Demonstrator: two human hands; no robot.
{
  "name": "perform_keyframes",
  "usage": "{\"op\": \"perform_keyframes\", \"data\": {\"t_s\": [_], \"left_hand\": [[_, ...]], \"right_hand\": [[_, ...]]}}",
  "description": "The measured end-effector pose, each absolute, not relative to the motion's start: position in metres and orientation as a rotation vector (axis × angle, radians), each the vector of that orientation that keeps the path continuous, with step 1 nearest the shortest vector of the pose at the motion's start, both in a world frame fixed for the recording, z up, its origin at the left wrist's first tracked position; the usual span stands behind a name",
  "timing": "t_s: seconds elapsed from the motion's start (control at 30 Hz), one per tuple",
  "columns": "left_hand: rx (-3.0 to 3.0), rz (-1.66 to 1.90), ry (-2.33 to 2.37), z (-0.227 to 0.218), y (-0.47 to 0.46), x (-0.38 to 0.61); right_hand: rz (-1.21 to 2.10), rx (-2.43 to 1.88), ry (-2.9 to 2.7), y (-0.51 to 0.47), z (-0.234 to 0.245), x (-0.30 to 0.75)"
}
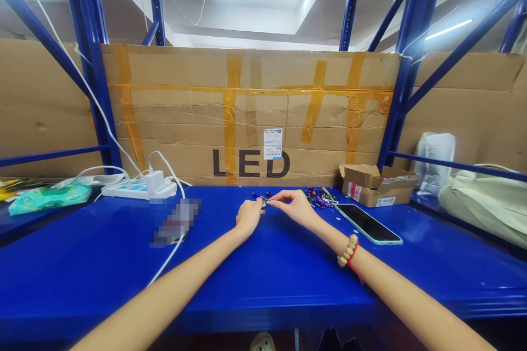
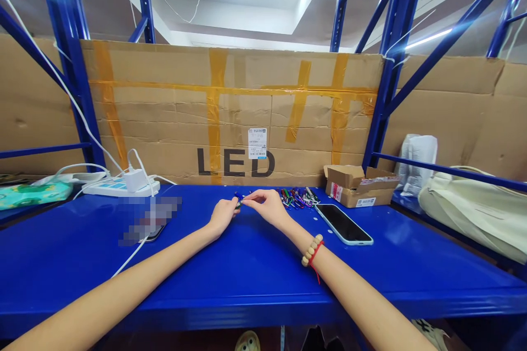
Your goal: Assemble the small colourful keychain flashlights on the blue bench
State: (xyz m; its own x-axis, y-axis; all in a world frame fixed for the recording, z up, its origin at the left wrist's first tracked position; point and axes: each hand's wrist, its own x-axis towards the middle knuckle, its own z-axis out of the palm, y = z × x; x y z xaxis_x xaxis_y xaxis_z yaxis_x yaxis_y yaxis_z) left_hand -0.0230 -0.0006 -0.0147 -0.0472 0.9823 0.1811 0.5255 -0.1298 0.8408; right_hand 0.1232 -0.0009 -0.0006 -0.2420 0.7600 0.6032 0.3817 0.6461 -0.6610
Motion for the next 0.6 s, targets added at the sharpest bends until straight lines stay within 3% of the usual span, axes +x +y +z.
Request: {"op": "perform_keyframes", "data": {"t_s": [0.17, 0.6], "left_hand": [[1.84, 0.983, 1.797, -0.009, -0.009, -0.026], [2.439, 0.671, 1.965, -0.011, -0.023, -0.021]], "right_hand": [[0.402, -0.904, -1.942, -0.002, -0.002, 0.124], [0.681, -0.9, -2.258, -0.011, -0.005, 0.135]]}}
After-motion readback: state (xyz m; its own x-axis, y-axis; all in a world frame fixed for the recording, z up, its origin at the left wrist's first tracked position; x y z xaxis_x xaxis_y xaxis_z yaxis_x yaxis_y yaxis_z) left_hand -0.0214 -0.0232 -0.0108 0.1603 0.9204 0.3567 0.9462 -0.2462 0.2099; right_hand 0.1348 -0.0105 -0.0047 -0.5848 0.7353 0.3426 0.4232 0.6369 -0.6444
